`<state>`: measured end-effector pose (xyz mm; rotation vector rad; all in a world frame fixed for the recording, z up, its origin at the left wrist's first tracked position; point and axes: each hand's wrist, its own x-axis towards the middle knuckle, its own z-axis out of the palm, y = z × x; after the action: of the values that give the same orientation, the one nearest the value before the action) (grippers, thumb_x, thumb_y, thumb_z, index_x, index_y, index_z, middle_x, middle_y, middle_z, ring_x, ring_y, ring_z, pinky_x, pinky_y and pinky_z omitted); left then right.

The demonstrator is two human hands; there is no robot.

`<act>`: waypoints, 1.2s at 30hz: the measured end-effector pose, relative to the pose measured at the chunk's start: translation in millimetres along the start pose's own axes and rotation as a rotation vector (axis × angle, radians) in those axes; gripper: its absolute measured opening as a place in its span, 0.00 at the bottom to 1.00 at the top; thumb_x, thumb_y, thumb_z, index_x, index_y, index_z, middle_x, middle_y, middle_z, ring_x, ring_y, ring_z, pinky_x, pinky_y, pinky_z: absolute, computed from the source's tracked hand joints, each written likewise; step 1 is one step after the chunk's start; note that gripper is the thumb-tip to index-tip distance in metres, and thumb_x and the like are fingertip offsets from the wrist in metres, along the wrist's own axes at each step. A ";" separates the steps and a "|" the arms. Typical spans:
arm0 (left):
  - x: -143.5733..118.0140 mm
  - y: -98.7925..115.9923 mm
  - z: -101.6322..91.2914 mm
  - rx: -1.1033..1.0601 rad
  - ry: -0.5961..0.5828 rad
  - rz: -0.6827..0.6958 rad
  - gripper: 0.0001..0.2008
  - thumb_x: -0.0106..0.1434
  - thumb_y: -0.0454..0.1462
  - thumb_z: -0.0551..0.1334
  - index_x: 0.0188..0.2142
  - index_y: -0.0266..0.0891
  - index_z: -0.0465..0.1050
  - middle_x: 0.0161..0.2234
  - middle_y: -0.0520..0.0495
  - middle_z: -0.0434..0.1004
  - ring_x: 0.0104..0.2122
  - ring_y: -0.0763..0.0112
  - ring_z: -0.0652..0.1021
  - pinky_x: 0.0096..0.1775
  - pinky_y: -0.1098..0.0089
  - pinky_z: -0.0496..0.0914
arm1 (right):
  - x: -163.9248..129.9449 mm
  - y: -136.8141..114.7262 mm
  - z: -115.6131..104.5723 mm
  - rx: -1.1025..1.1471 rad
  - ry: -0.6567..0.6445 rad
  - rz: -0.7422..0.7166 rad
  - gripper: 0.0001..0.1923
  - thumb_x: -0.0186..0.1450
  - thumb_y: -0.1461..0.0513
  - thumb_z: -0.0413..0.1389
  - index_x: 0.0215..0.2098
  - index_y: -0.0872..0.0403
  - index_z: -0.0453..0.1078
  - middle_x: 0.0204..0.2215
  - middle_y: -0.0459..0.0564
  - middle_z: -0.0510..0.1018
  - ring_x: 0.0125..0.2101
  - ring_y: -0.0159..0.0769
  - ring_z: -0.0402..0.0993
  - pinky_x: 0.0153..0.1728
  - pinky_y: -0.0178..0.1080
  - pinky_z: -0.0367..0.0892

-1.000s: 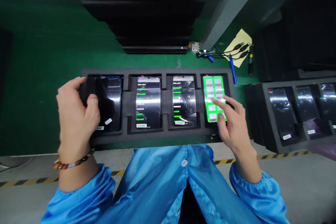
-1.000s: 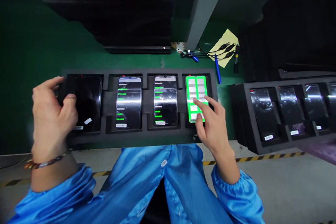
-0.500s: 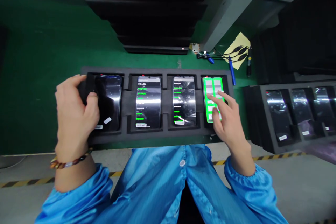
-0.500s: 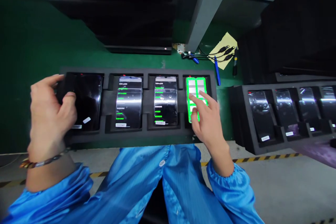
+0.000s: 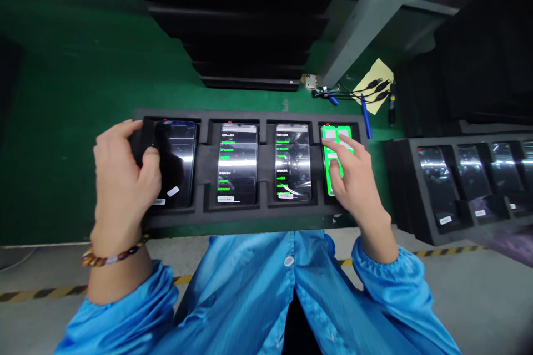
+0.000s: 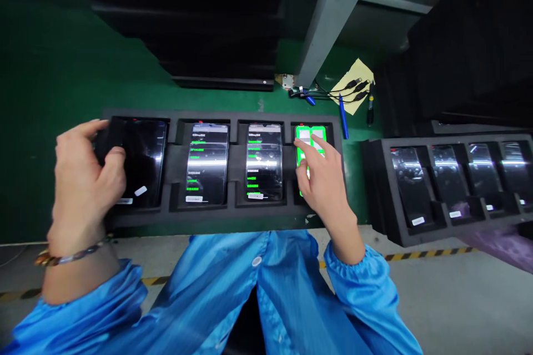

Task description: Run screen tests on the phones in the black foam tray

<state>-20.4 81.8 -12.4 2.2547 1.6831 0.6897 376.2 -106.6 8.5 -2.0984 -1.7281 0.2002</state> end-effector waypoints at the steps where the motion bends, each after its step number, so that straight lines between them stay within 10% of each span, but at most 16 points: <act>1: 0.1 0.0 0.1 0.000 0.003 -0.003 0.32 0.70 0.42 0.59 0.72 0.35 0.68 0.69 0.32 0.71 0.71 0.45 0.69 0.73 0.42 0.63 | 3.4 -0.6 1.2 -0.005 -0.003 0.000 0.25 0.77 0.63 0.47 0.68 0.48 0.73 0.63 0.56 0.80 0.72 0.56 0.68 0.67 0.64 0.67; 16: 0.5 2.6 -0.3 0.011 0.006 0.017 0.33 0.70 0.42 0.58 0.71 0.31 0.69 0.68 0.28 0.71 0.71 0.41 0.70 0.72 0.42 0.64 | 10.7 57.8 -19.0 0.226 0.545 0.253 0.13 0.76 0.54 0.60 0.55 0.50 0.78 0.52 0.58 0.84 0.52 0.49 0.84 0.57 0.55 0.80; 23: 2.3 3.3 -0.6 0.020 0.020 0.035 0.33 0.68 0.43 0.58 0.68 0.28 0.72 0.67 0.25 0.72 0.71 0.36 0.70 0.71 0.37 0.65 | 4.7 55.2 -13.1 0.230 0.505 0.352 0.18 0.72 0.45 0.64 0.40 0.51 0.80 0.34 0.50 0.82 0.35 0.41 0.79 0.44 0.49 0.78; 36: 3.8 -0.7 4.1 0.006 0.039 0.058 0.38 0.61 0.44 0.60 0.69 0.31 0.74 0.70 0.29 0.70 0.73 0.34 0.68 0.72 0.39 0.63 | -8.1 52.0 -5.6 0.264 0.274 0.325 0.12 0.72 0.50 0.64 0.47 0.49 0.77 0.53 0.55 0.75 0.57 0.47 0.77 0.51 0.49 0.77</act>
<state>-18.1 86.0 -15.4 2.3172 1.6449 0.7472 423.5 -123.2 -8.5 -2.0827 -1.1349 0.2091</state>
